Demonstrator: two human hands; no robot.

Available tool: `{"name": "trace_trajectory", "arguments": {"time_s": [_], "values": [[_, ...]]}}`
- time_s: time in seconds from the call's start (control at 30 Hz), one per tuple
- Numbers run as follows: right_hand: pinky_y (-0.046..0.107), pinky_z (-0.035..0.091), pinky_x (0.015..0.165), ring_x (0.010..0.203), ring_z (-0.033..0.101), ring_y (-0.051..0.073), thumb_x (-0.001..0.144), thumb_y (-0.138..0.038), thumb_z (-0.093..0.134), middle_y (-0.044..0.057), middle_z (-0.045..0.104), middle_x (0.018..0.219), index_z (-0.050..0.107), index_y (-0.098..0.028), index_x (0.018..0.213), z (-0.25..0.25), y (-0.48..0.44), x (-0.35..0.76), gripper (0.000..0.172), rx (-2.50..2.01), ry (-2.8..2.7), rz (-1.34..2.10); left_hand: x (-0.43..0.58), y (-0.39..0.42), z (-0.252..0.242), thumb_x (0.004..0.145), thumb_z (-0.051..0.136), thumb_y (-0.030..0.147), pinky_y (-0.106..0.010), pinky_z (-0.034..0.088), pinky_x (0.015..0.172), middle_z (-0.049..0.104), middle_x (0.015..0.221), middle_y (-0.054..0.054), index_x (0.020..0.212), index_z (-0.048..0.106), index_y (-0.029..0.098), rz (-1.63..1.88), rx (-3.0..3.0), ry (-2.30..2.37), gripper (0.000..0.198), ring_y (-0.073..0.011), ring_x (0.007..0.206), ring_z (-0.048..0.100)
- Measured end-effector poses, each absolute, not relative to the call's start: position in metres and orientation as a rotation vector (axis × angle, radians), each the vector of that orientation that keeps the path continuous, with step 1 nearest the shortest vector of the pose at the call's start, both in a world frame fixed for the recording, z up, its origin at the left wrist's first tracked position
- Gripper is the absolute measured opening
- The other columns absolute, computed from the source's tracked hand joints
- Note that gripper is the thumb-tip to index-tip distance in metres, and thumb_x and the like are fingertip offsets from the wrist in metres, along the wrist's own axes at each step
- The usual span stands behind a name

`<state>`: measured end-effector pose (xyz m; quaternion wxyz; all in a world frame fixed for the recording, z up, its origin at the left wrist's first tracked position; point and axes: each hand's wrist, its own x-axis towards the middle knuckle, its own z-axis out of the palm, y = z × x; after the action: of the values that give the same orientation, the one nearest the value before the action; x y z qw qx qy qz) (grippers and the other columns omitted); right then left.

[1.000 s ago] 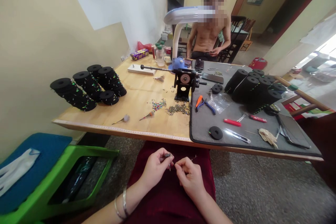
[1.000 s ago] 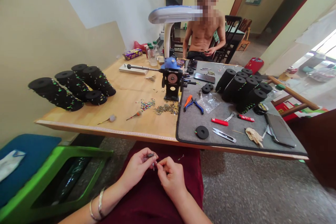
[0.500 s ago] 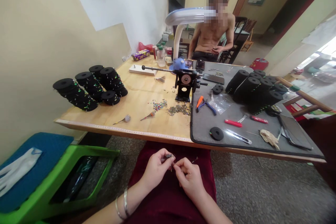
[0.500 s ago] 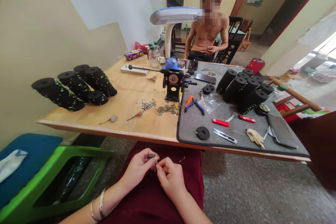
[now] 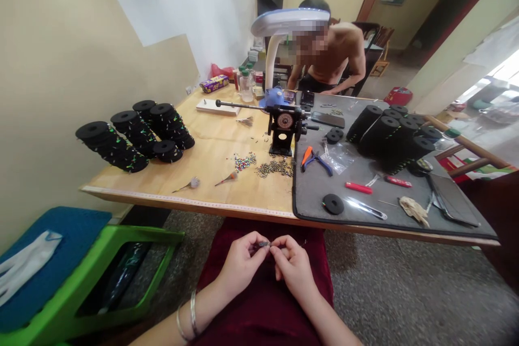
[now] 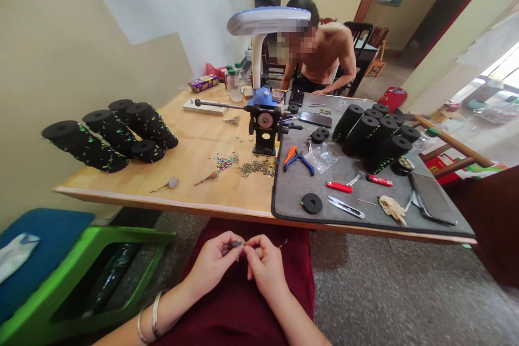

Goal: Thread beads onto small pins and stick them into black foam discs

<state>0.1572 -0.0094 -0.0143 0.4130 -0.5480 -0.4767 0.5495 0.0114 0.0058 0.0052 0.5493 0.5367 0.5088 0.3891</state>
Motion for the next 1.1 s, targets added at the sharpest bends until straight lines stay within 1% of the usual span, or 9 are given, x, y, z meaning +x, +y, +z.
{"name": "trace_trajectory", "arguments": {"time_s": [0.2, 0.27, 0.43, 0.5, 0.67, 0.8, 0.9, 1.0, 1.1], "values": [[0.016, 0.022, 0.035, 0.027, 0.031, 0.006, 0.075, -0.052, 0.062, -0.012, 0.044, 0.033, 0.052, -0.018, 0.080, -0.0178, -0.0058, 0.1570, 0.035, -1.307, -1.013, 1.573, 0.0130, 0.0051, 0.0032, 0.078, 0.061, 0.029, -0.025, 0.047, 0.064, 0.064, 0.070, -0.003, 0.072, 0.063, 0.016, 0.888, 1.322, 1.208, 0.014, -0.0163, 0.066, 0.059], [0.016, 0.020, 0.035, 0.027, 0.030, 0.005, 0.074, -0.051, 0.063, -0.012, 0.044, 0.033, 0.052, -0.018, 0.079, -0.0172, -0.0053, 0.1572, 0.035, -1.294, -0.970, 1.594, 0.0140, 0.0052, 0.0043, 0.078, 0.061, 0.029, -0.025, 0.047, 0.063, 0.063, 0.068, -0.003, 0.071, 0.061, 0.016, 0.875, 1.309, 1.199, 0.014, -0.0155, 0.065, 0.058], [0.016, 0.017, 0.035, 0.028, 0.027, 0.004, 0.072, -0.053, 0.065, -0.012, 0.043, 0.033, 0.049, -0.019, 0.074, -0.0156, -0.0048, 0.1589, 0.038, -1.278, -0.861, 1.601, 0.0161, 0.0067, 0.0050, 0.078, 0.061, 0.032, -0.024, 0.046, 0.055, 0.061, 0.064, -0.001, 0.073, 0.056, 0.017, 0.820, 1.180, 1.124, 0.017, -0.0134, 0.057, 0.056], [0.016, 0.016, 0.035, 0.028, 0.025, 0.004, 0.072, -0.054, 0.066, -0.012, 0.041, 0.032, 0.048, -0.019, 0.073, -0.0169, -0.0043, 0.1600, 0.039, -1.269, -0.816, 1.600, 0.0163, 0.0076, 0.0047, 0.078, 0.061, 0.033, -0.024, 0.046, 0.055, 0.062, 0.063, -0.001, 0.073, 0.054, 0.017, 0.805, 1.114, 1.082, 0.018, -0.0129, 0.056, 0.057], [0.017, 0.014, 0.036, 0.029, 0.021, 0.003, 0.073, -0.053, 0.065, -0.014, 0.037, 0.032, 0.046, -0.019, 0.071, -0.0207, -0.0030, 0.1610, 0.039, -1.234, -0.821, 1.612, 0.0162, 0.0089, 0.0045, 0.075, 0.061, 0.025, -0.023, 0.047, 0.055, 0.058, 0.062, 0.001, 0.074, 0.053, 0.017, 0.813, 1.015, 1.046, 0.011, -0.0128, 0.058, 0.057], [0.017, 0.014, 0.037, 0.029, 0.021, 0.003, 0.074, -0.053, 0.064, -0.014, 0.037, 0.032, 0.045, -0.020, 0.071, -0.0203, -0.0025, 0.1599, 0.038, -1.223, -0.856, 1.609, 0.0155, 0.0092, 0.0009, 0.074, 0.054, 0.016, -0.023, 0.044, 0.053, 0.057, 0.057, 0.002, 0.075, 0.054, 0.017, 0.782, 1.068, 1.054, 0.002, -0.0115, 0.053, 0.054], [0.018, 0.014, 0.037, 0.029, 0.022, 0.003, 0.076, -0.052, 0.063, -0.014, 0.038, 0.033, 0.045, -0.020, 0.072, -0.0200, -0.0025, 0.1598, 0.037, -1.222, -0.880, 1.600, 0.0149, 0.0088, -0.0014, 0.073, 0.051, 0.015, -0.022, 0.040, 0.050, 0.053, 0.053, 0.004, 0.072, 0.052, 0.018, 0.771, 1.149, 1.083, 0.003, -0.0106, 0.048, 0.049], [0.018, 0.014, 0.038, 0.030, 0.023, 0.004, 0.077, -0.051, 0.062, -0.013, 0.039, 0.034, 0.045, -0.020, 0.072, -0.0201, -0.0026, 0.1599, 0.036, -1.221, -0.902, 1.610, 0.0151, 0.0081, -0.0003, 0.074, 0.054, 0.017, -0.022, 0.038, 0.052, 0.052, 0.056, 0.004, 0.069, 0.054, 0.017, 0.798, 1.292, 1.163, 0.005, -0.0107, 0.052, 0.047], [0.018, 0.016, 0.038, 0.032, 0.026, 0.005, 0.076, -0.053, 0.062, -0.012, 0.042, 0.035, 0.045, -0.020, 0.072, -0.0197, -0.0025, 0.1600, 0.037, -1.219, -0.917, 1.654, 0.0154, 0.0075, 0.0019, 0.077, 0.057, 0.024, -0.023, 0.038, 0.055, 0.057, 0.061, 0.001, 0.069, 0.059, 0.016, 0.782, 1.373, 1.200, 0.011, -0.0124, 0.057, 0.049]]}}
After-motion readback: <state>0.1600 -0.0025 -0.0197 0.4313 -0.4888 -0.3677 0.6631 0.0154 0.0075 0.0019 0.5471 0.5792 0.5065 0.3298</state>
